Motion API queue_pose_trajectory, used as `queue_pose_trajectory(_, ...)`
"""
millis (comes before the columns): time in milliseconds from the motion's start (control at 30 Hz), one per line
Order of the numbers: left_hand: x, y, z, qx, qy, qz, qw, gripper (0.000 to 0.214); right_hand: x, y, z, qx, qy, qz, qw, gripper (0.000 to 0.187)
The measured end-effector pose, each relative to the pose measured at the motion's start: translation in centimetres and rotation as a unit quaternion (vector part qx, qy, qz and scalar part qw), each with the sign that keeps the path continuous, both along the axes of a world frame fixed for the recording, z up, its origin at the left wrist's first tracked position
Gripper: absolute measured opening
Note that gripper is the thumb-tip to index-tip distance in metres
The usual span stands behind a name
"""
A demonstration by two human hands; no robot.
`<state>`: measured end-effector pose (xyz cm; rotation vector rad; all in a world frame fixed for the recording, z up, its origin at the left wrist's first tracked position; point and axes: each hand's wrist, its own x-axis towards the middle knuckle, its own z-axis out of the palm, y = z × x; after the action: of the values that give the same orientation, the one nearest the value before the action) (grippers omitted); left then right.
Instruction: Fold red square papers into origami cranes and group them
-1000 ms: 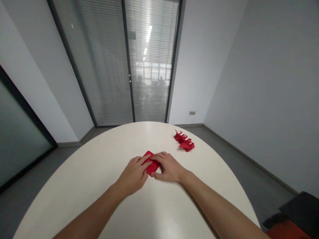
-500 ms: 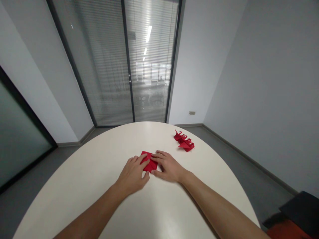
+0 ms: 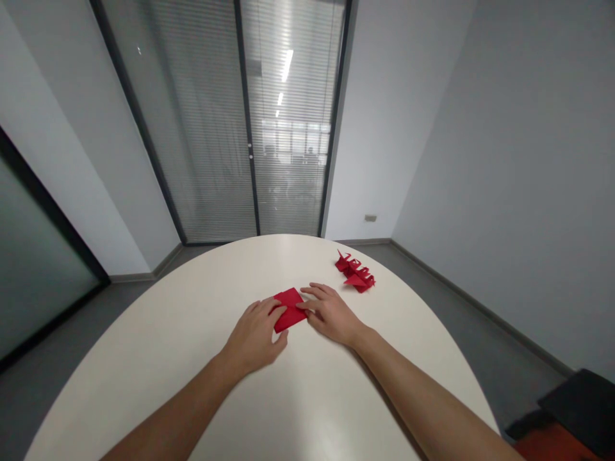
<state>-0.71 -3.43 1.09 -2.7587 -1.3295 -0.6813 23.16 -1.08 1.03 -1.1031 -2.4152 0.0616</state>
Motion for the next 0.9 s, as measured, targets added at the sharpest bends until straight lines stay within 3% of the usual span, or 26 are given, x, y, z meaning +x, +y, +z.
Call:
queue_pose_trajectory(333, 0.2, 0.0, 0.2, -0.017, -0.011, 0.01, 1.0, 0.038, -1.0, -0.8, 1.4, -0.015, 0.02, 0.053, 0.998, 0.028)
queue_pose_trajectory(567, 0.2, -0.1, 0.6, -0.023, -0.022, 0.001, 0.999, 0.028, -0.9, -0.7, 1.4, -0.029, 0.025, 0.052, 0.998, 0.02)
queue_pose_trajectory(900, 0.1, 0.6, 0.2, -0.064, -0.03, 0.047, 0.996, 0.025, -1.0, -0.5, 0.8, -0.036, 0.022, 0.043, 0.998, 0.017)
